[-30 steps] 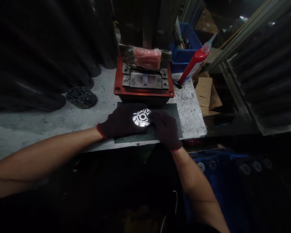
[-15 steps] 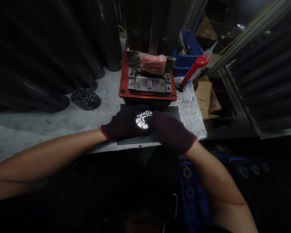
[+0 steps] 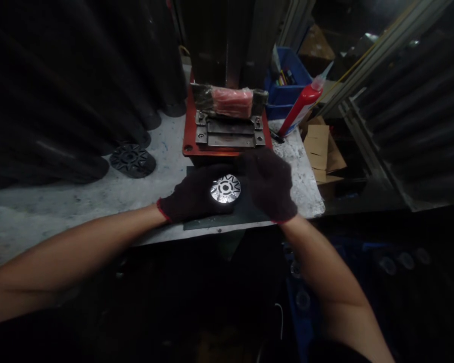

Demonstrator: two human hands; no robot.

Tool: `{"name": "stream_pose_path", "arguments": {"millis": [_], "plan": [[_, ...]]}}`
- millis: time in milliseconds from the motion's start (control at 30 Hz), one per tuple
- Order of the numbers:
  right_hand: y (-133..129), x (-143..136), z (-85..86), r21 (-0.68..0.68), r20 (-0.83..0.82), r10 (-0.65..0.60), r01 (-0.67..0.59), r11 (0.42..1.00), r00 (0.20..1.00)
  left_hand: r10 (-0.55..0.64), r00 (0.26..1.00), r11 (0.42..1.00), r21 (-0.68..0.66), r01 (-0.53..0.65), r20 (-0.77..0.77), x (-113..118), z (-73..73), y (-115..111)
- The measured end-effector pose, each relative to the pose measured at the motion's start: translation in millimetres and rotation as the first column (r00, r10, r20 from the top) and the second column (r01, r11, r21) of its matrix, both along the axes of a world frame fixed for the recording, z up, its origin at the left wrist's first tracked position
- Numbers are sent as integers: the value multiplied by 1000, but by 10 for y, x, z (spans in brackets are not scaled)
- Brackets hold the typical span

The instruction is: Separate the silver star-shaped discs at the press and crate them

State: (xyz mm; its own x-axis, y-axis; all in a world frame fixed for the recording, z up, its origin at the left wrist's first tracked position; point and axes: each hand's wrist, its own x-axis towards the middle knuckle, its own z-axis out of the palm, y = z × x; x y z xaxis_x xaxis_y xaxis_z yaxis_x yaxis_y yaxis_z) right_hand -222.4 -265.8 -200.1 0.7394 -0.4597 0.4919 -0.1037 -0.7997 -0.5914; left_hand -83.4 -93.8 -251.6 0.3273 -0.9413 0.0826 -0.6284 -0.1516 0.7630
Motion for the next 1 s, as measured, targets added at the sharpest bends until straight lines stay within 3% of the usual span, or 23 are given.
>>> {"name": "stream_pose_path", "arguments": {"millis": [100,200,267,367,433,500,600,667,700,733,800,867,933,1000], "plan": [[131,-125,-302,193,-119,-28,51,980,993,22,998,1000,0,-22,55,-1,-62,-13],[116,-88,-519,186,-150,-10,38,982,989,48,995,999,22,-50,82,-10,-88,-34],[90,-89,-555,169,-142,-2,26,985,990,49,994,998,42,-53,97,-12,-90,-46],[59,-171,-417,50,-177,140,-133,990,974,41,992,998,47,-47,118,-5,-83,-48],[9,-192,-216,-84,-203,245,-266,960,948,25,996,999,31,-28,91,6,-74,-37],[-89,-104,24,-256,-193,257,-301,918,947,3,999,1000,9,-4,44,16,-64,-21],[-299,199,323,-532,-228,195,-290,795,954,15,1000,1000,12,-15,14,19,-48,5],[-404,369,414,-609,-309,192,-349,712,931,44,998,999,28,-45,41,9,-42,15],[-422,403,419,-607,-332,205,-375,701,921,53,997,998,22,-54,61,2,-44,17],[-409,394,397,-585,-320,216,-372,721,922,58,995,998,6,-58,80,-5,-49,15],[-301,261,274,-469,-197,200,-272,840,960,52,994,998,-27,-49,98,-15,-74,6],[-134,43,67,-199,-81,142,-155,968,987,56,994,998,-34,-53,92,-19,-112,-9],[13,-151,-171,105,-91,106,-96,990,990,73,992,997,-11,-72,100,-19,-144,-20],[95,-252,-374,267,-143,111,-70,961,984,96,987,995,4,-97,132,-22,-153,-22]]}}
